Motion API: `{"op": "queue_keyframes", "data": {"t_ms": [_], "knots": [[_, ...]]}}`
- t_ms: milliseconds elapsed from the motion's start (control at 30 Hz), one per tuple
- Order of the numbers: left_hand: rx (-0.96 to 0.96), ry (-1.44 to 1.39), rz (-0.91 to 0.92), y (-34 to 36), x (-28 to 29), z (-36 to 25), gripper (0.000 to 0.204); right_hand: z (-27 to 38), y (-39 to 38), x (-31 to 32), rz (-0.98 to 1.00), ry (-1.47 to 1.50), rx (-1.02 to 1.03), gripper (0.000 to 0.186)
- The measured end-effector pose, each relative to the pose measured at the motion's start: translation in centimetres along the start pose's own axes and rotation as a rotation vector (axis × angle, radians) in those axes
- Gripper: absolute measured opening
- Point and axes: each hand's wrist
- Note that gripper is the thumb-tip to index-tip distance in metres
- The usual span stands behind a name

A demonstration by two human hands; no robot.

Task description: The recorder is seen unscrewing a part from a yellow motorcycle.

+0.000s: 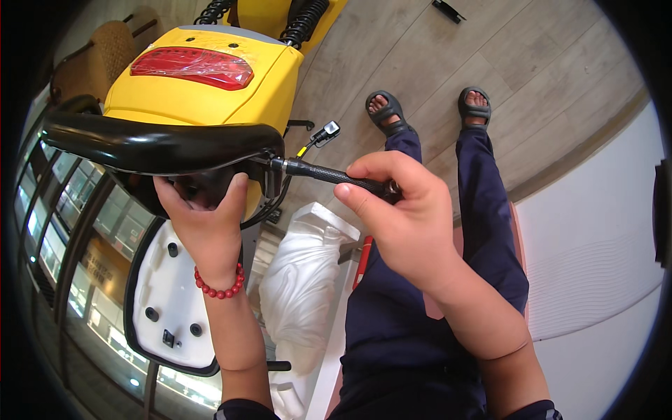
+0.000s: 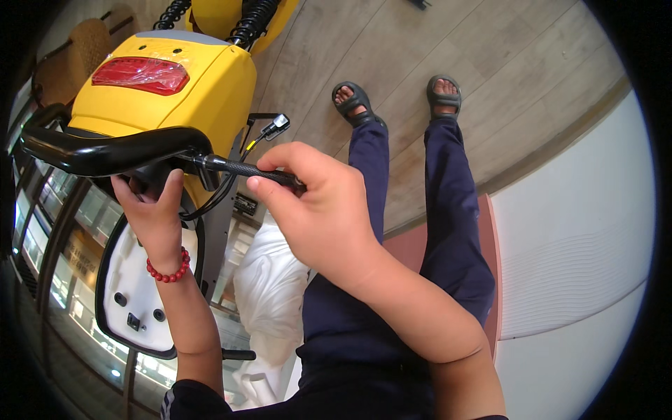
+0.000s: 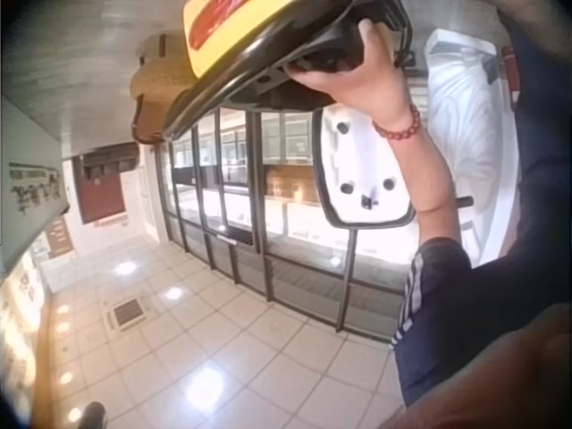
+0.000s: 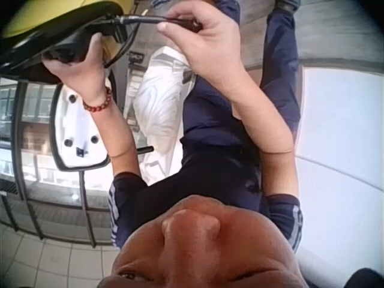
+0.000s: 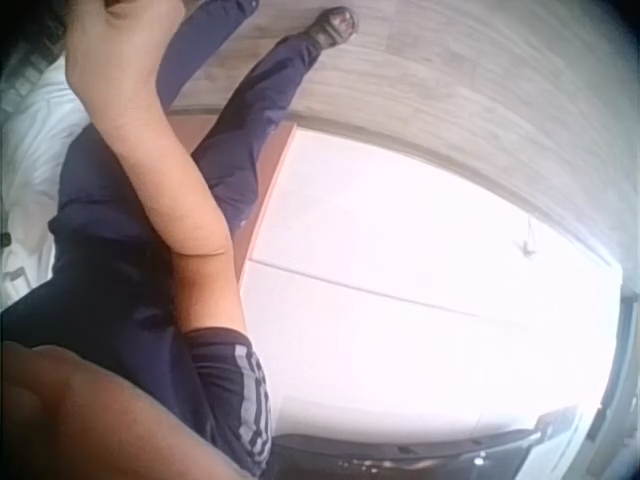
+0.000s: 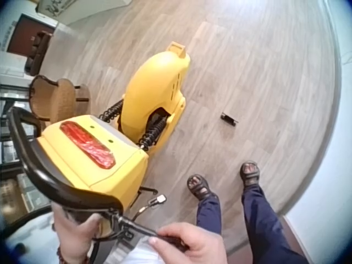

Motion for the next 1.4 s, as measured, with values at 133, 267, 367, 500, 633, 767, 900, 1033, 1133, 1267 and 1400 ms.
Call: {"op": "queue_keyframes", "data": {"t_ms": [133,267,367,500,633,767,900,1033,1133,1267,1400], "knots": [[-0.019,0.018,-0.008,0.0,0.1,0.1,0.075,-0.3,-0.4,0.1,-0.010,-0.094,0.280,0.020],[-0.023,-0.015,0.001,0.0,0.1,0.1,0.074,-0.9,-0.9,-0.8,-0.110,-0.111,0.368,0.028],[0.004,0.023,-0.003,0.0,0.0,0.1,0.073,-1.3,-0.9,-1.1,-0.177,-0.198,0.458,0.031],[-0.008,0.004,0.001,0.0,0.0,0.1,0.071,-2.0,-0.4,-1.2,-0.253,-0.325,0.654,0.034],[0.007,0.037,-0.004,0.0,0.0,0.0,0.070,-2.2,-0.4,-1.5,-0.261,-0.231,0.608,0.034],[0.000,0.027,-0.008,0.0,-0.1,0.0,0.068,-2.1,-0.5,-1.6,-0.244,-0.169,0.563,0.033],[-0.014,0.008,-0.001,0.1,-0.2,0.1,0.068,-2.1,-0.3,-1.3,-0.275,-0.282,0.711,0.036],[-0.019,0.009,-0.009,0.1,-0.1,0.2,0.068,-1.5,-0.3,-1.7,-0.296,-0.196,0.645,0.035],[-0.031,0.016,-0.015,0.1,-0.1,0.4,0.067,-1.5,-0.2,-1.8,-0.242,-0.072,0.504,0.031],[-0.029,0.022,-0.012,0.2,-0.1,0.4,0.067,-1.4,0.0,-1.9,-0.268,-0.025,0.477,0.031],[-0.033,0.016,-0.011,0.1,0.0,0.3,0.067,-2.1,0.1,-1.7,-0.254,-0.185,0.620,0.029]]}}
Point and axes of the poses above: each hand's wrist, its own y-axis towards the middle knuckle, its own x-axis out of the back of the hand, z = x × y, and after that the axes turned 2 degrees about -y, right-handed
